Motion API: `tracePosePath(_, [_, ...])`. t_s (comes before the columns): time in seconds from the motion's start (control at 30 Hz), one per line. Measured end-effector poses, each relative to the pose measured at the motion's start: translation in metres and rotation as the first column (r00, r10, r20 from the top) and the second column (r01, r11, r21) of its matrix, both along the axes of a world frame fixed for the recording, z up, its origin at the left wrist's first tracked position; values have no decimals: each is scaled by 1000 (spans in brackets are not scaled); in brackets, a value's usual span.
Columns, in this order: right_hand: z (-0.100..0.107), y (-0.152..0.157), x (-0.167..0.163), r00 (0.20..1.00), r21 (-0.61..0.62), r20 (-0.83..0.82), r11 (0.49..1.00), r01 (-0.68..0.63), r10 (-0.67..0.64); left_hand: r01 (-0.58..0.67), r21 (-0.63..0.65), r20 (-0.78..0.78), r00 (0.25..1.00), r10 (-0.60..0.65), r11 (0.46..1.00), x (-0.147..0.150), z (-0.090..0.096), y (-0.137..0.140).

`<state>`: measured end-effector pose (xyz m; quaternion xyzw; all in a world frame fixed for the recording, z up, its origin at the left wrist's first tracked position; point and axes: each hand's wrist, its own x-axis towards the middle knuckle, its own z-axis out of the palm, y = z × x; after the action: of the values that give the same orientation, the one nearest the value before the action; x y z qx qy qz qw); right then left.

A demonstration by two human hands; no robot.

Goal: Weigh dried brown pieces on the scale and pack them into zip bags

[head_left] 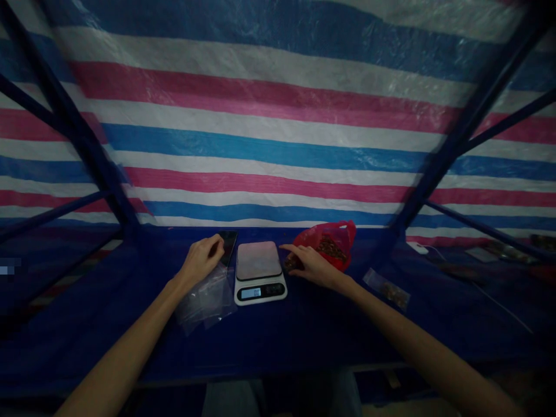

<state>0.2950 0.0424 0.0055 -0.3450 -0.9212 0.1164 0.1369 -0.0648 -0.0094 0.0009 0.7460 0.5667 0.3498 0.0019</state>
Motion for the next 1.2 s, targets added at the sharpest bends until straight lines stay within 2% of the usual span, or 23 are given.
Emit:
tracePosePath(0.13, [16, 0, -10, 996, 35, -86, 999, 2, 1, 1, 27, -27, 1000, -1, 1000, 1, 2, -2])
tracePosePath(0.27, [32, 0, -39, 973, -37, -222, 996, -81, 71, 3, 55, -91, 996, 2, 998, 2, 3, -3])
tracePosePath(0.37, [29, 0, -65, 972, -47, -202, 990, -132, 120, -4, 62, -103, 995, 10, 998, 3, 4, -4])
tracePosePath(0.47, [23, 0, -75, 979, -79, -149, 985, -155, 142, -13, 59, -88, 996, 18, 998, 3, 6, -5])
tracePosePath(0.57, [24, 2, -60, 965, -74, -225, 985, -155, 135, -17, 51, -70, 997, 20, 999, 1, 6, -4])
tracePosePath(0.67, [27, 1, -29, 903, -19, -420, 994, -106, 89, -26, 42, -67, 997, 29, 999, -1, 5, -3])
tracePosePath(0.77, [21, -1, -4, 778, 19, -628, 999, 33, -14, -26, 46, -56, 998, 29, 999, 0, 4, -3])
tracePosePath(0.83, [11, -4, 4, 703, 26, -706, 989, 147, -86, -24, 43, -46, 999, 26, 999, 2, 4, -3])
tracePosePath(0.87, [6, -5, 5, 692, 39, -715, 983, 181, -99, -23, 39, -41, 999, 24, 999, 3, 4, -4])
tracePosePath(0.93, [-4, -8, 4, 729, 87, -680, 978, 189, -80, -17, 37, -31, 999, 18, 999, 6, 4, -4])
tracePosePath(1.03, [-12, -13, 0, 803, 141, -596, 982, 122, -14, -9, 38, -30, 999, 10, 999, 7, 6, -5])
tracePosePath(1.2, [-11, -18, -2, 823, 131, -567, 987, 92, -1, -32, 46, -50, 998, 34, 998, 4, 12, -9])
